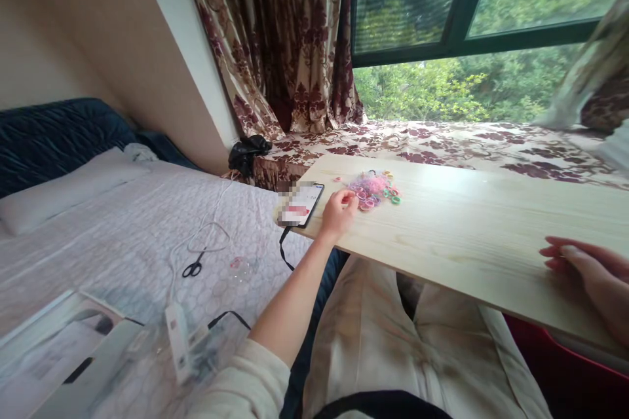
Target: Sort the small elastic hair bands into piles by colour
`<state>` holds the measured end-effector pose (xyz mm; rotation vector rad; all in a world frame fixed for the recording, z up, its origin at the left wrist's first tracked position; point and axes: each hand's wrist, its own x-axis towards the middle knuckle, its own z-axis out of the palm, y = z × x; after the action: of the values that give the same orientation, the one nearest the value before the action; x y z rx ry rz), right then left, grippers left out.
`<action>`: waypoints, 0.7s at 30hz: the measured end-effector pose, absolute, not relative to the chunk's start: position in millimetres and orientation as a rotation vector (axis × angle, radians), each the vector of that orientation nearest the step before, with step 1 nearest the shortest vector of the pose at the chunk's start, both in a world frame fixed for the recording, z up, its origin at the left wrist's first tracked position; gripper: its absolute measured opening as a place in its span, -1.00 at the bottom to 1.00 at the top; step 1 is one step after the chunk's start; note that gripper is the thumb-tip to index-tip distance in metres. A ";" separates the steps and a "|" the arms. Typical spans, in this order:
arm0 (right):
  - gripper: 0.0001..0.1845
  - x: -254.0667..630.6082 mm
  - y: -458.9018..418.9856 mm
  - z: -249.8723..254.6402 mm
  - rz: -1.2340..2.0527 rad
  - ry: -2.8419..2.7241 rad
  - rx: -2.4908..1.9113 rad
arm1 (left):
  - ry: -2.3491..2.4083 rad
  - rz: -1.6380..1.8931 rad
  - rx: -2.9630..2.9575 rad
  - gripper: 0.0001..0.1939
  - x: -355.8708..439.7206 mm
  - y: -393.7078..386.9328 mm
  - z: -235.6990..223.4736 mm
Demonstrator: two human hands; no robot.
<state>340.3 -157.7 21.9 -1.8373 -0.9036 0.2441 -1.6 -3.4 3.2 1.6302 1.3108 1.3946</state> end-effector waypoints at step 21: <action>-0.65 326.2 -160.7 34.0 0.354 -0.778 -1.870 | 1.294 1.405 1.633 -0.89 -4.0 -0.4 0.2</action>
<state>326.2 -160.7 34.0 -1.8704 -0.7779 0.3544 -4.0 -0.4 0.2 1.6331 1.2938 1.4047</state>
